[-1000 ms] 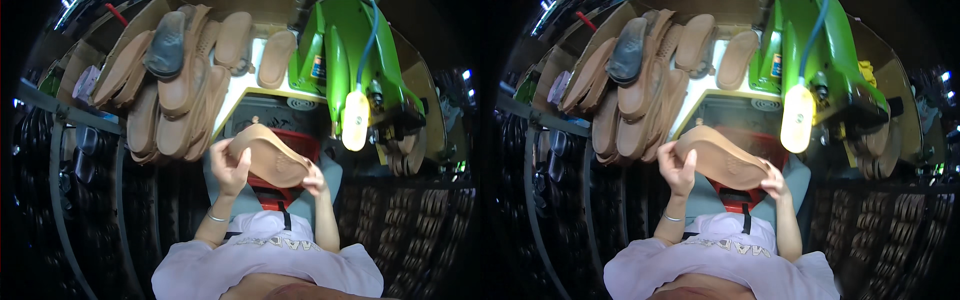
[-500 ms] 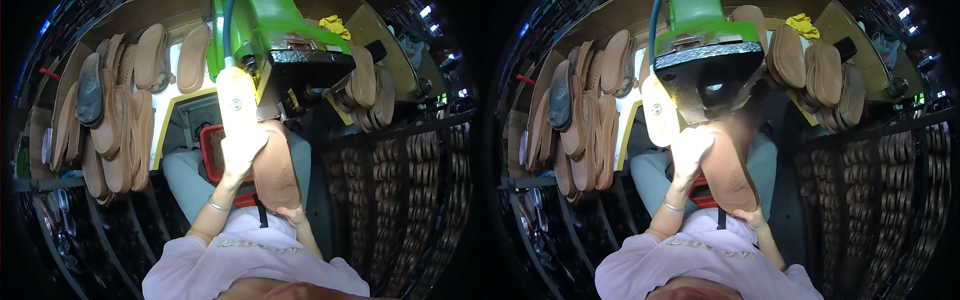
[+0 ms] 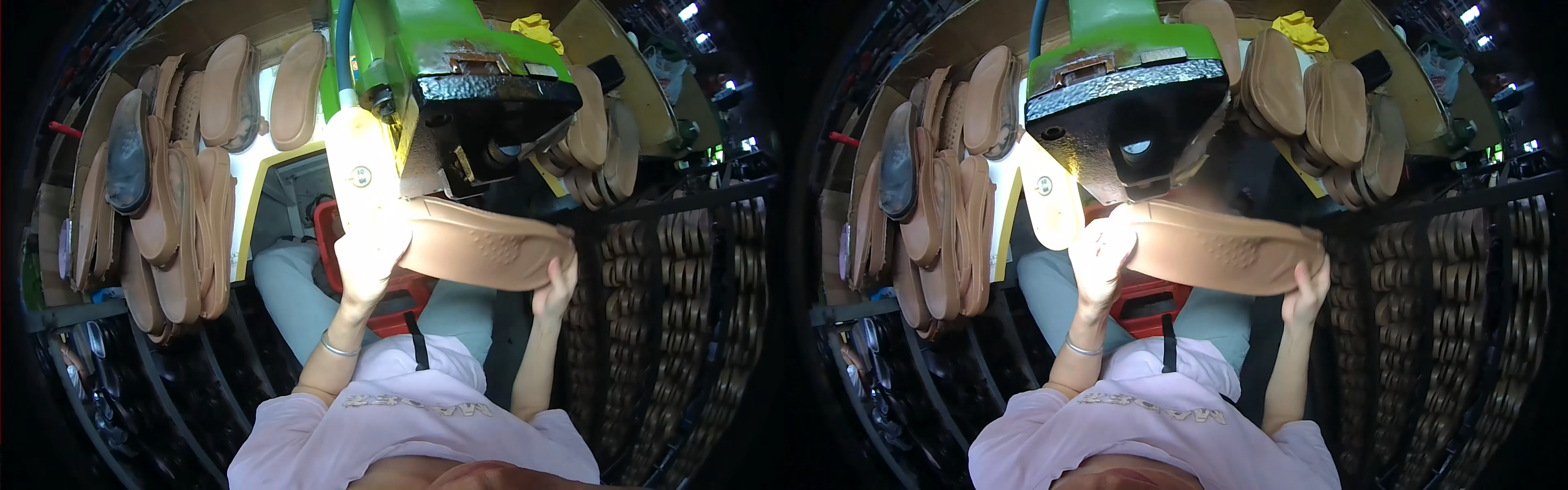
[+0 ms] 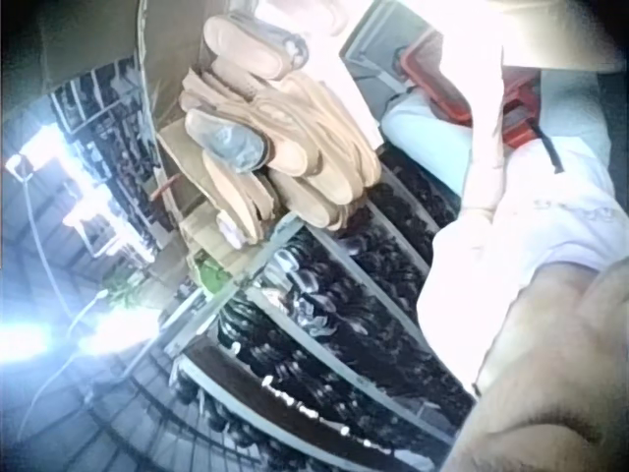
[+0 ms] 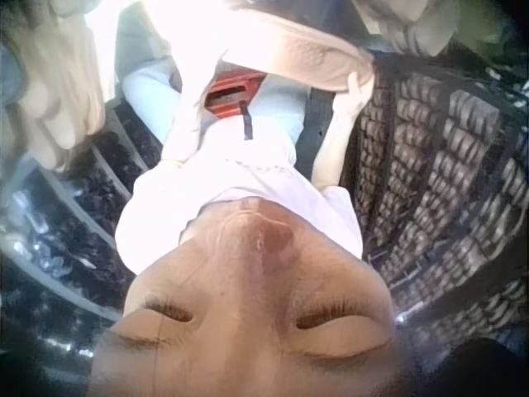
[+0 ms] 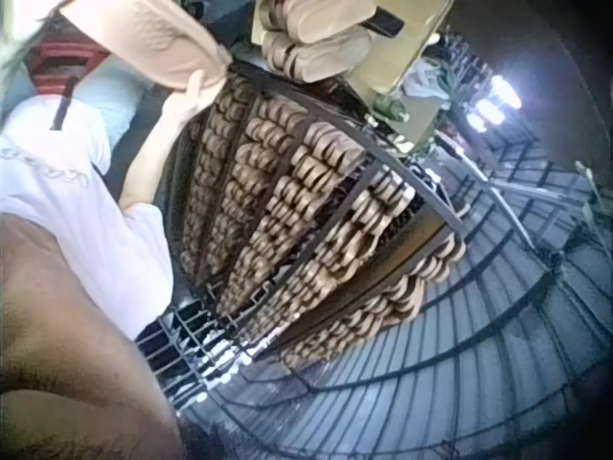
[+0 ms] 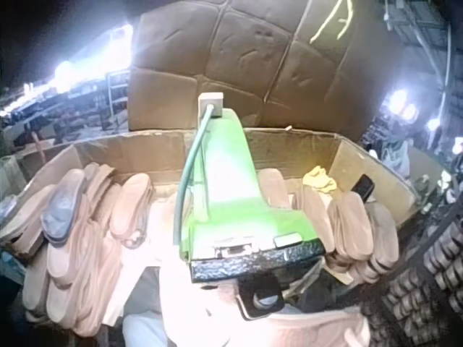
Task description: The person repeatedly picks up brown shoe insoles from a stack and presses them against a rotating grinding wheel on a green machine to smooth the edges. The person handles the insoles one by one, rotating them to grind different sides, and places the finished items back onto a pile.
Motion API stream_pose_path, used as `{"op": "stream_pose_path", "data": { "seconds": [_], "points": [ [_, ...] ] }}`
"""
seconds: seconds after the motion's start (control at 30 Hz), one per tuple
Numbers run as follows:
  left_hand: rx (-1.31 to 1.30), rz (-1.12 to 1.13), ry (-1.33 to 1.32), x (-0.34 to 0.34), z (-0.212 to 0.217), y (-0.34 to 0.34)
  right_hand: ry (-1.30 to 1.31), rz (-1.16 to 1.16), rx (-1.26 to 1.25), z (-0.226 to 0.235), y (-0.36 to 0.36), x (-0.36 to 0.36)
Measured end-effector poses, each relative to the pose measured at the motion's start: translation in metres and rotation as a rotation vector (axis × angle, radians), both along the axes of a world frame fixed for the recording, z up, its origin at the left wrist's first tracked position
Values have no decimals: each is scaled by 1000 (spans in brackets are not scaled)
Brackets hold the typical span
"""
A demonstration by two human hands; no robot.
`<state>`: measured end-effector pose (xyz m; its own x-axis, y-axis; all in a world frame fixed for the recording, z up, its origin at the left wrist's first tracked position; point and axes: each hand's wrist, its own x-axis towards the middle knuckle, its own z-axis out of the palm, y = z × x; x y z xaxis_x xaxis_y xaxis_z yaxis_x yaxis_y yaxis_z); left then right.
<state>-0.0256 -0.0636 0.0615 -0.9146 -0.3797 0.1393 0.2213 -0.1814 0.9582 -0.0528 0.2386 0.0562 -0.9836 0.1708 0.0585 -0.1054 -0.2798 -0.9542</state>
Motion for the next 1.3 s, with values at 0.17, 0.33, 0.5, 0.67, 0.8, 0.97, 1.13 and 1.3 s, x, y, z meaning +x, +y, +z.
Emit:
{"op": "stream_pose_path", "data": {
  "seconds": [0.17,0.33,0.5,0.67,0.8,0.97,1.13,1.3],
  "points": [
    [52,27,-28,1,7,-3,73,23,-44,13,-25,-70],
    [104,62,-83,19,12,-25,40,127,-116,14,-61,-83],
    [197,150,-57,36,13,-53,19,175,-91,8,-90,-69],
    [177,209,-129,60,10,-76,15,227,-119,19,-124,-55],
    [203,239,-213,92,-1,-89,-28,288,-130,11,-137,-43],
    [435,160,-354,138,-26,-89,79,369,80,12,-157,-35],
    [128,-446,-496,134,-48,-93,153,518,184,17,-162,-47],
    [-149,-249,-108,12,-5,-14,147,460,211,13,-164,-43]
  ]
}}
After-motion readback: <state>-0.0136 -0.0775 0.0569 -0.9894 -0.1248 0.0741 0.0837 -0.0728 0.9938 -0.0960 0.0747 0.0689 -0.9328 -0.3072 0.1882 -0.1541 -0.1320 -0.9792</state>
